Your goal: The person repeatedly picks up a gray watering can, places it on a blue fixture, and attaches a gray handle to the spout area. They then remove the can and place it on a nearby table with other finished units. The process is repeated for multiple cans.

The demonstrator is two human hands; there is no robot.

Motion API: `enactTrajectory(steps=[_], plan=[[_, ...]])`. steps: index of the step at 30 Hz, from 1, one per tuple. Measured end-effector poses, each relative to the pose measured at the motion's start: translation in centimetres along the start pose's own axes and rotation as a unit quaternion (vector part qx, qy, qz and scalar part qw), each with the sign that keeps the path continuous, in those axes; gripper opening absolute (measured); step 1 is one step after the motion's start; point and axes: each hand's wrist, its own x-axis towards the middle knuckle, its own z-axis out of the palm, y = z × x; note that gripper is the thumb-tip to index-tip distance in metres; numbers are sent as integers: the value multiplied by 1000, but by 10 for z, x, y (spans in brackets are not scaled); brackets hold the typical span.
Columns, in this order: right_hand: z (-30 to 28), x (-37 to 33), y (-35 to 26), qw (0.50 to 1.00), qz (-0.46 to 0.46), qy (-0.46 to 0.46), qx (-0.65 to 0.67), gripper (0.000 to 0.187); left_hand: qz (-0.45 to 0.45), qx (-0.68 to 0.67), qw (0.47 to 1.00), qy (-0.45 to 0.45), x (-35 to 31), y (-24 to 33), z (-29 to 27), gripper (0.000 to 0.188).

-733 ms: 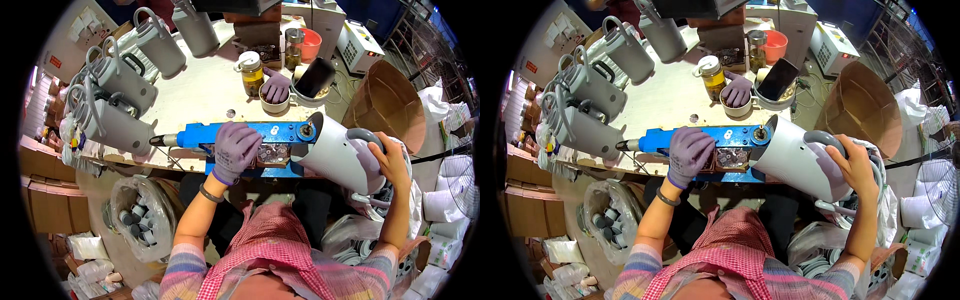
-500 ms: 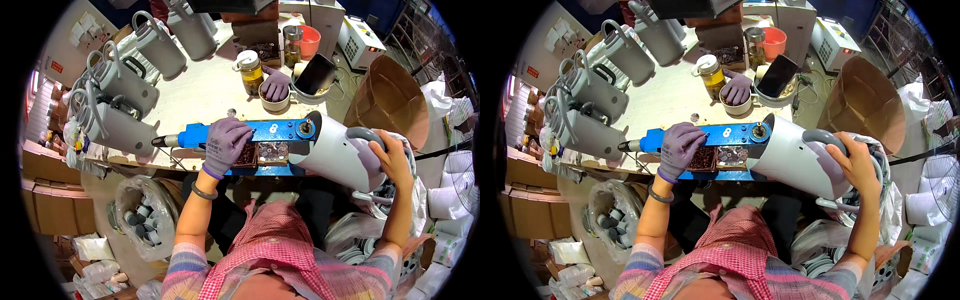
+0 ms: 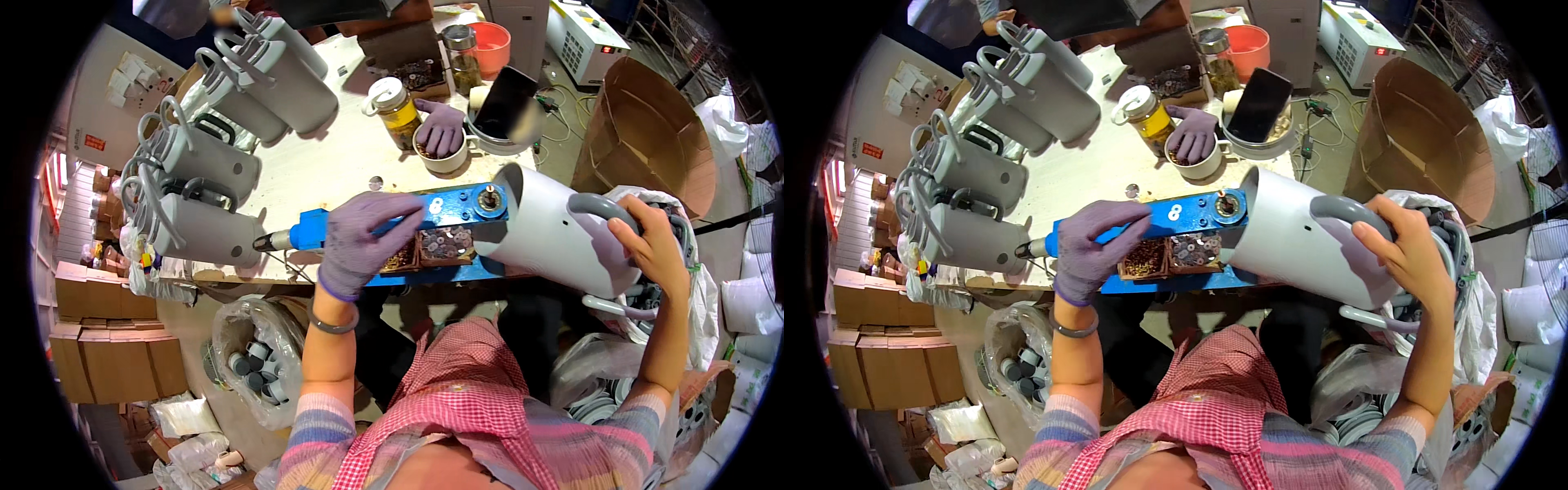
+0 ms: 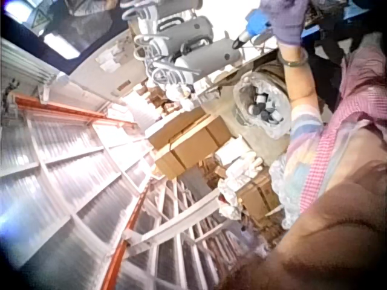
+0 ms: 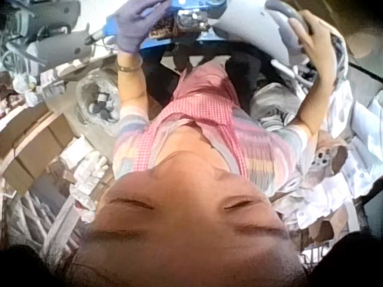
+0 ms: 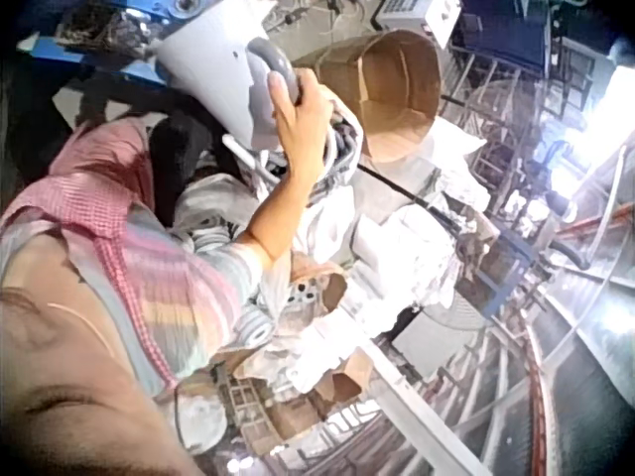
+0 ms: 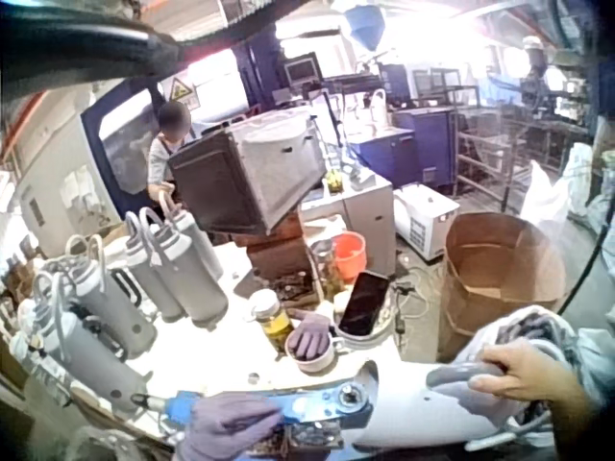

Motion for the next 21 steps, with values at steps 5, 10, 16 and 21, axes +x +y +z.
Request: enactTrajectory(steps=[5, 10, 16, 21], plan=[[3, 2, 10, 998, 12, 45, 31, 27, 127, 52, 990, 34, 38, 15, 48, 21], [-3, -3, 18, 999, 0, 43, 11, 28, 201, 96, 974, 50, 38, 1, 67, 24], [-5, -4, 12, 997, -31, 59, -24, 31, 206, 111, 972, 35, 38, 10, 69, 25], [-16, 19, -15, 997, -38, 59, -34, 34, 118, 0, 992, 35, 29, 1, 75, 28]])
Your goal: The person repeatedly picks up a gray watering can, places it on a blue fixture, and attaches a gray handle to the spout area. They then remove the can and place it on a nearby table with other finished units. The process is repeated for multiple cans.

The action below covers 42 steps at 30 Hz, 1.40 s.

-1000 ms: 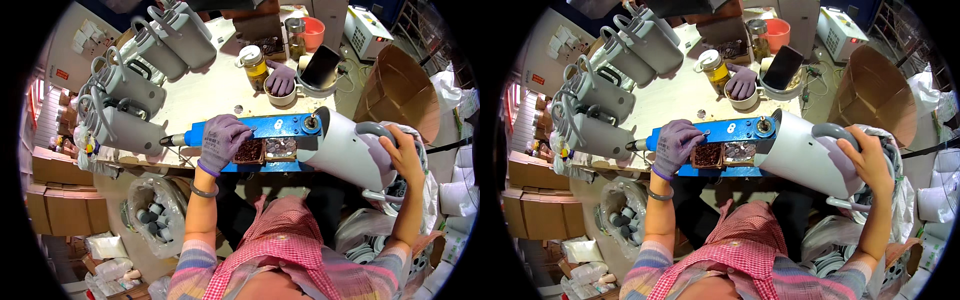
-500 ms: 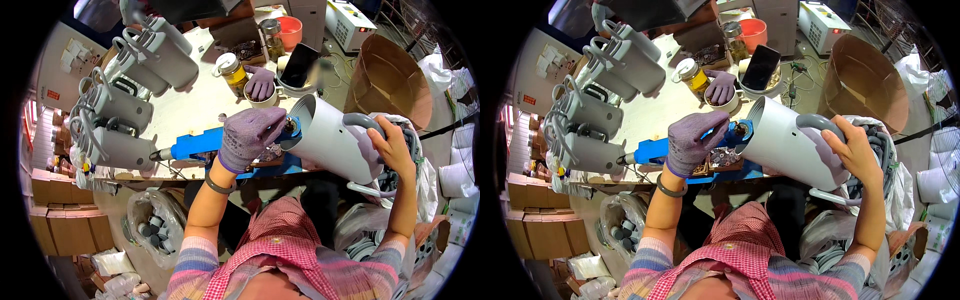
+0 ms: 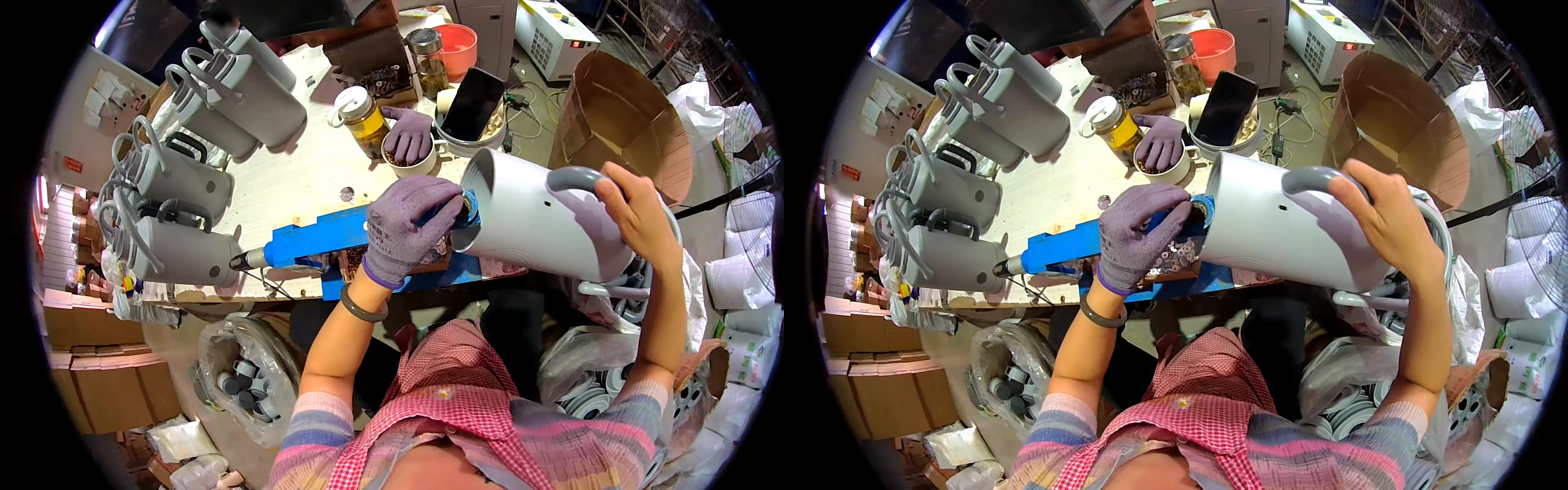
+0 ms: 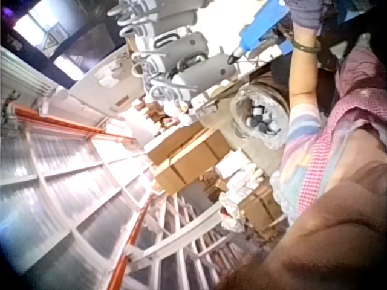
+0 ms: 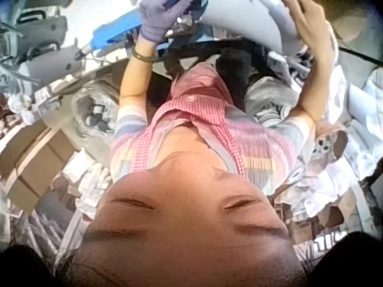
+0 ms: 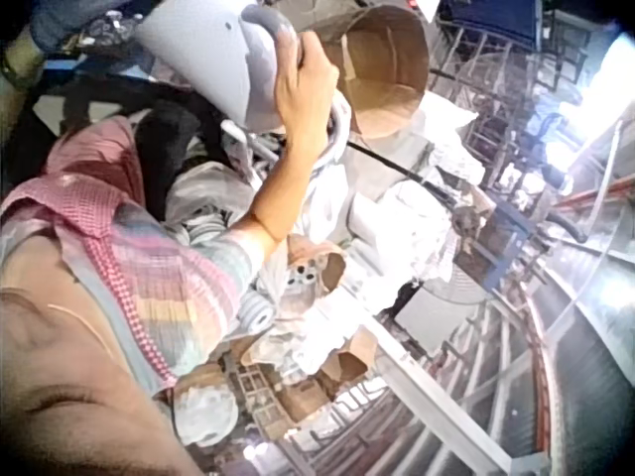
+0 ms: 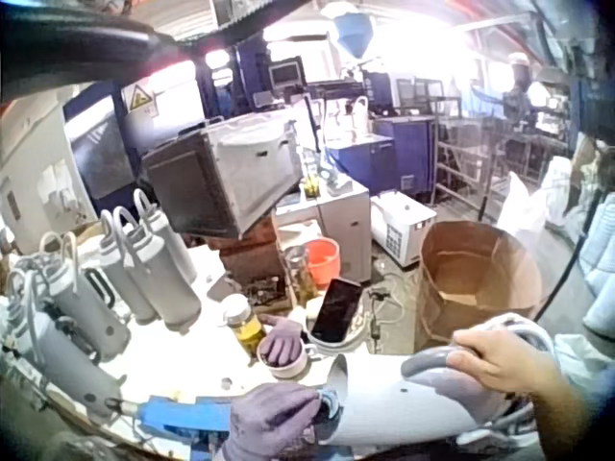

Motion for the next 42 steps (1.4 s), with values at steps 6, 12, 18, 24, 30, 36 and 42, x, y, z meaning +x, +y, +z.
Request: enactTrajectory(steps=[6, 12, 18, 24, 30, 36, 42], plan=[[6, 45, -59, 990, -82, -61, -93, 43, -230, -235, 944, 7, -21, -7, -15, 49], [36, 72, -88, 973, -160, -60, -156, 46, -421, -427, 797, 63, -38, 3, -27, 36], [47, 74, -87, 963, -133, -113, -204, 51, -427, -345, 834, 47, -40, 9, 5, 43], [52, 74, -85, 969, -160, -64, -176, 44, -418, -295, 859, 29, -32, 10, 2, 45], [57, 68, -87, 962, -169, -90, -194, 47, -424, -290, 858, 18, -32, 6, 1, 46], [59, 66, -81, 969, -152, -69, -181, 47, -419, -260, 870, 7, -32, 10, -3, 45], [61, 71, -78, 974, -134, -67, -169, 49, -404, -262, 876, 29, -37, 6, 3, 44]])
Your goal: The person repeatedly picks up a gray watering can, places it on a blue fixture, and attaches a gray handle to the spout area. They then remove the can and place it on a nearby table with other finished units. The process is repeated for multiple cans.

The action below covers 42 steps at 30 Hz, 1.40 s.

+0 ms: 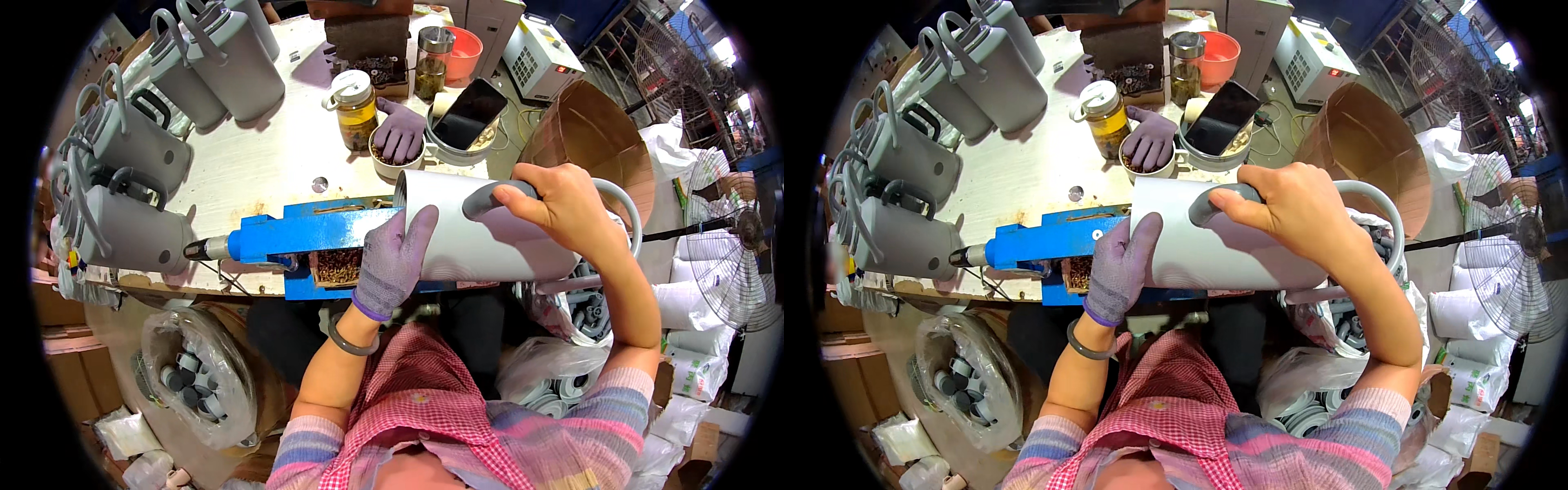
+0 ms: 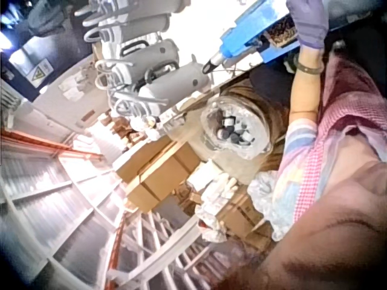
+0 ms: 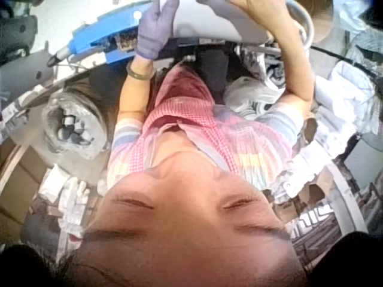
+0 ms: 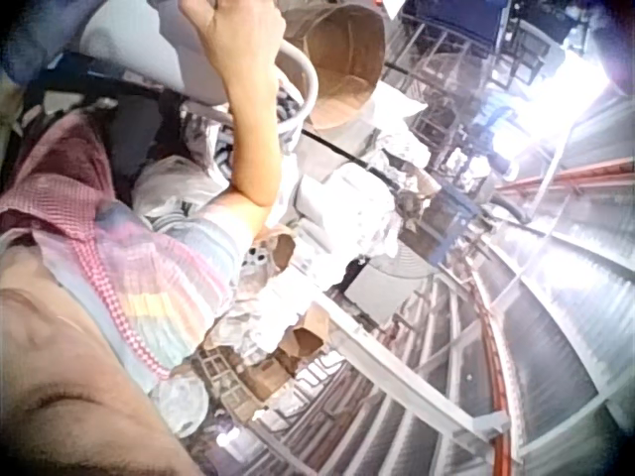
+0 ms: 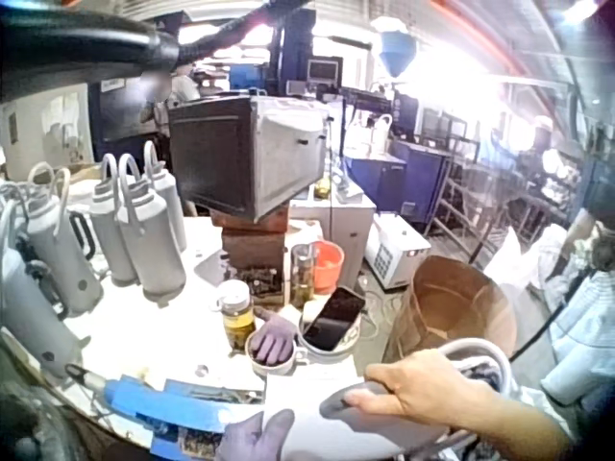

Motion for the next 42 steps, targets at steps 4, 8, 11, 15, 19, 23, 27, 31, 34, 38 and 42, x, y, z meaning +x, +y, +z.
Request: enactTrajectory(steps=[4, 8, 11, 15, 19, 23, 27, 31, 34, 38, 42], plan=[[8, 0, 10, 999, 2, 10, 33, 50, 8, -17, 1000, 5, -3, 12, 1, 41], [7, 3, 20, 998, 1, -34, 55, 49, -3, 22, 999, -26, -3, 13, -4, 36], [9, 4, 25, 997, -7, -37, 64, 48, 32, -8, 999, -43, -3, 16, -6, 32], [5, 4, 19, 997, -28, -61, 44, 47, 85, -30, 996, -16, -2, 5, 4, 28], [3, 17, -7, 995, -19, -99, 0, 47, 100, -18, 995, -18, -2, -2, 6, 26], [3, 21, -24, 994, 15, -102, -42, 43, 170, 78, 982, -8, -2, -12, 7, 24], [8, 19, -21, 995, 11, -87, -37, 44, 350, 259, 899, 51, -1, -28, 8, 31], [11, 18, -19, 996, -8, -71, -53, 45, 375, 344, 856, 89, -6, -29, 10, 42], [11, 16, -18, 996, -10, -66, -61, 45, 345, 302, 887, 55, -10, -34, 15, 44], [11, 18, -19, 995, 7, -75, -64, 48, 68, -43, 994, -69, -5, -5, 5, 36], [10, 10, -19, 996, 4, -56, -74, 50, -39, -111, 990, -77, 0, 5, 5, 44]])
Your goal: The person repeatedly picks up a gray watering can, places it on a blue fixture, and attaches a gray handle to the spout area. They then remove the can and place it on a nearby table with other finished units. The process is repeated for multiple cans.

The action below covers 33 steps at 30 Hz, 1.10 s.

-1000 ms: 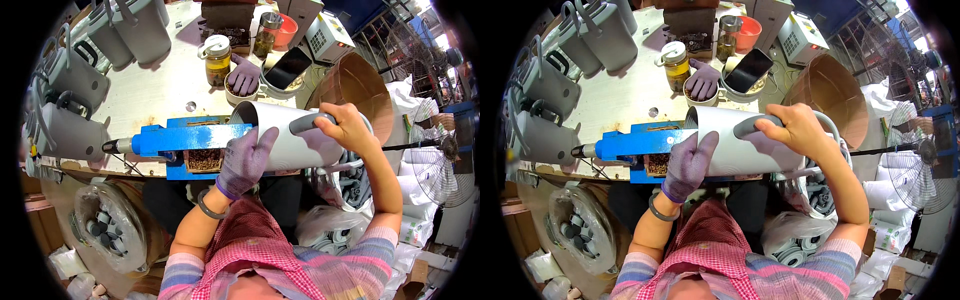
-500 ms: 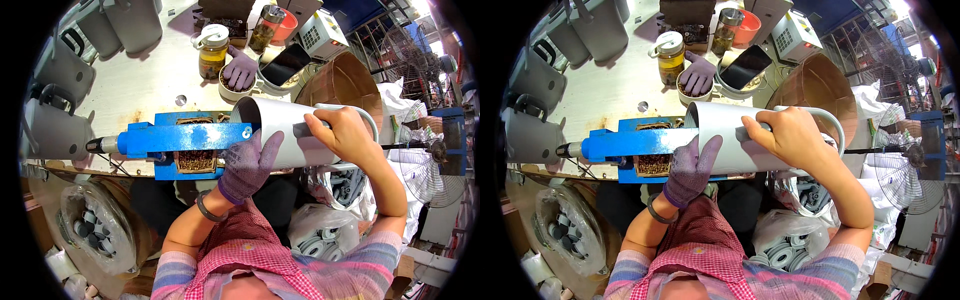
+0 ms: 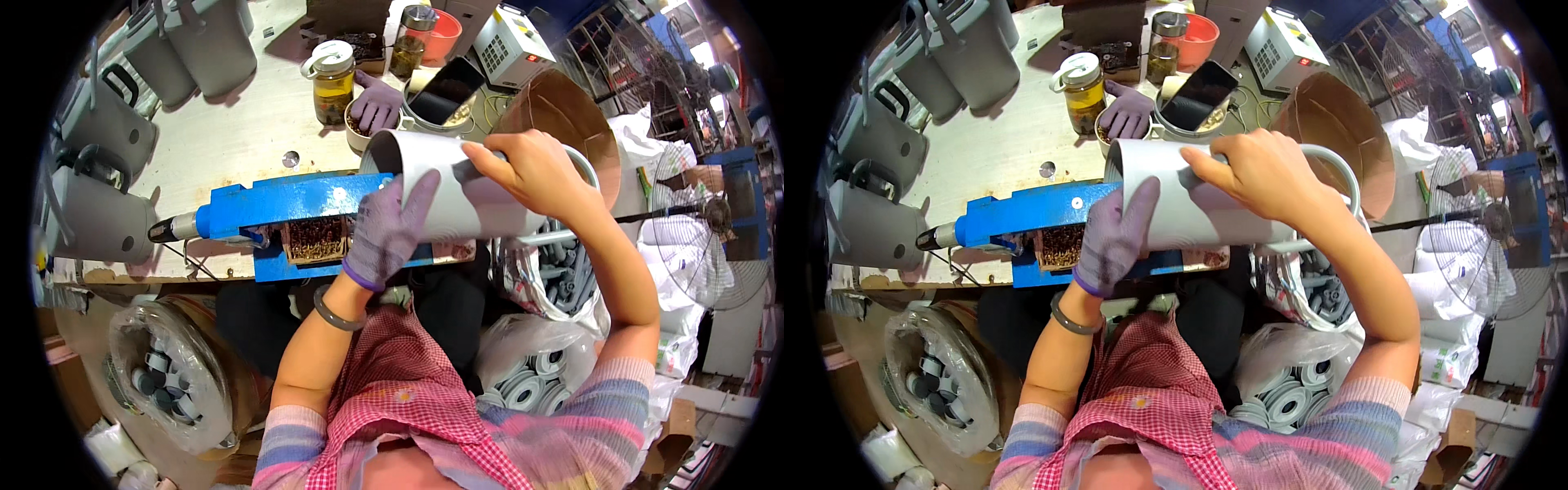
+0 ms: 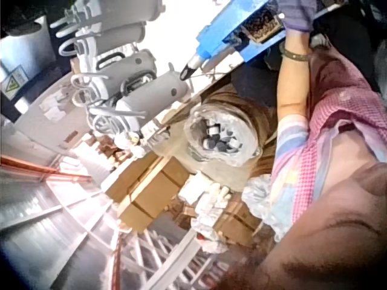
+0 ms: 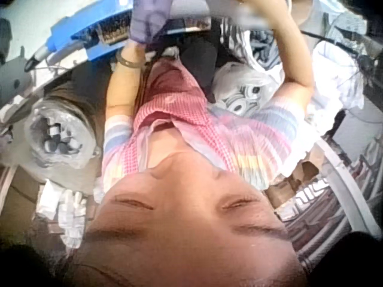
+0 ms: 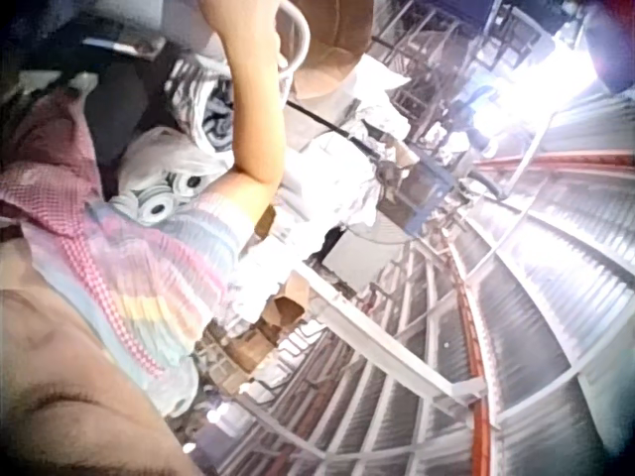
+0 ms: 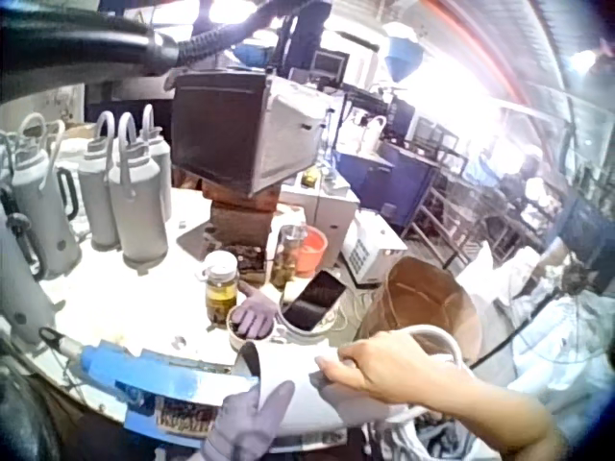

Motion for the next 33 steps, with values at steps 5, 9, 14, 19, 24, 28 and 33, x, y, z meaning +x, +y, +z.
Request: enactTrajectory(steps=[5, 9, 14, 19, 24, 28, 33], plan=[[2, -23, 7, 999, 30, -3, 13, 57, 101, 28, 993, -59, -10, 3, -16, 48], [-13, -117, 78, 994, 87, 48, 41, 47, 132, 18, 985, -110, -79, 1, -29, 87], [2, -295, 146, 955, 269, 102, 73, 39, -228, -74, 906, -349, -117, -77, 5, 34], [154, -385, 143, 928, 358, 63, 76, 37, -73, -166, 897, -402, -146, -118, 96, 53], [168, -400, 131, 952, 267, 93, 118, 37, -15, 14, 939, -344, -175, -143, 45, 43], [208, -486, 131, 786, 576, -138, 177, 62, -88, 16, 960, -264, -165, -147, 5, 30], [356, -558, 130, 794, 589, 136, -60, 80, -138, 9, 962, -235, -140, -132, 37, 37]])
